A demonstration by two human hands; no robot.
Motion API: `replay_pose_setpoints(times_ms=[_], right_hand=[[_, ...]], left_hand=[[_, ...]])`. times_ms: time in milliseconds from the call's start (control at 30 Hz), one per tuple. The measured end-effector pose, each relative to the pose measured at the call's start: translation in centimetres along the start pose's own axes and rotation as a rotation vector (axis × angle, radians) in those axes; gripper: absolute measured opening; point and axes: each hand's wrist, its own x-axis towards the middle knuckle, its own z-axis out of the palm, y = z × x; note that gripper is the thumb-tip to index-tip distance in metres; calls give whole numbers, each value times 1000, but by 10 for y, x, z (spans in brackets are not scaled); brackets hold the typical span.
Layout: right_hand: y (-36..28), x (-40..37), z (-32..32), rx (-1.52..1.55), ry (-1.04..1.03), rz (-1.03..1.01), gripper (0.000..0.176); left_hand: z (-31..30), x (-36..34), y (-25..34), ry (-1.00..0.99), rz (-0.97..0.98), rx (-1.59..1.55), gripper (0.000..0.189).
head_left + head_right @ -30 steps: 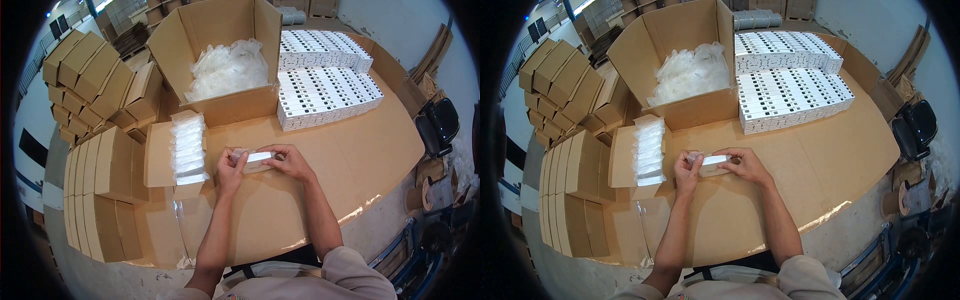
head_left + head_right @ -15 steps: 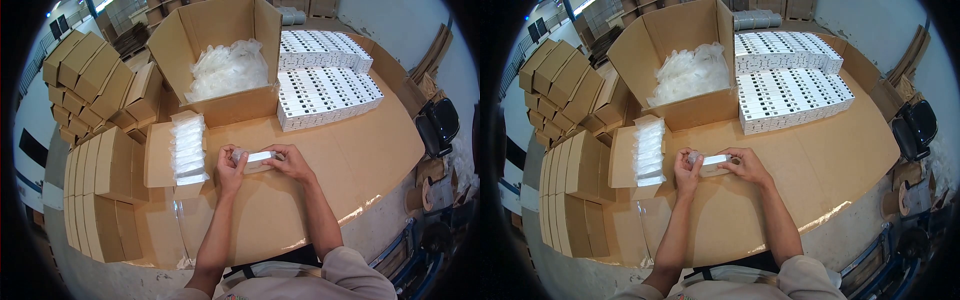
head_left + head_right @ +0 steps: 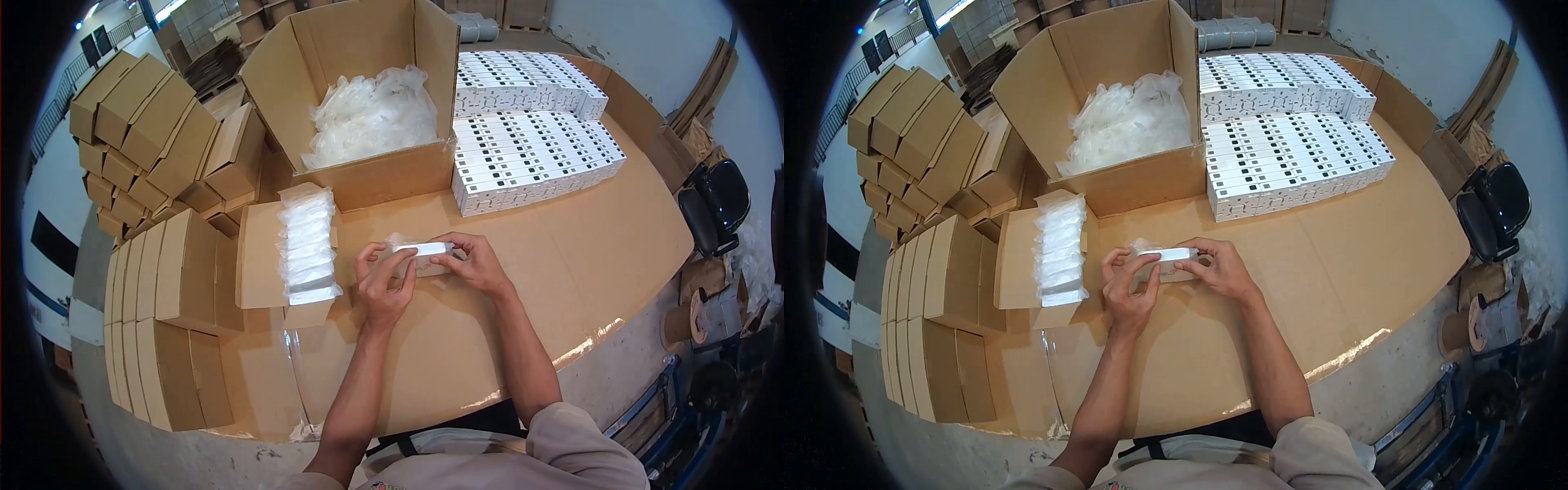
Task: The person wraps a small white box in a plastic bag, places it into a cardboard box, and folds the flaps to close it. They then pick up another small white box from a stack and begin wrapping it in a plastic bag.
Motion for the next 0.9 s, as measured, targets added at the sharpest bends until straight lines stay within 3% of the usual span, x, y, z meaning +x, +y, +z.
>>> replay_pose_setpoints(times_ms=[367, 467, 767, 900], right_hand=[[0, -1, -1, -37, -12, -39, 25], [-13, -3, -1, -35, -14, 78, 25], [0, -1, -3, -36, -32, 48, 25], [-3, 0, -2, 49, -40, -75, 29]], left_hand=[[-4, 3, -1, -103, -123, -6, 32], [-5, 5, 0, -111, -150, -25, 33], [-3, 2, -10, -183, -450, -304, 34], [-3, 1, -14, -221, -553, -365, 33]])
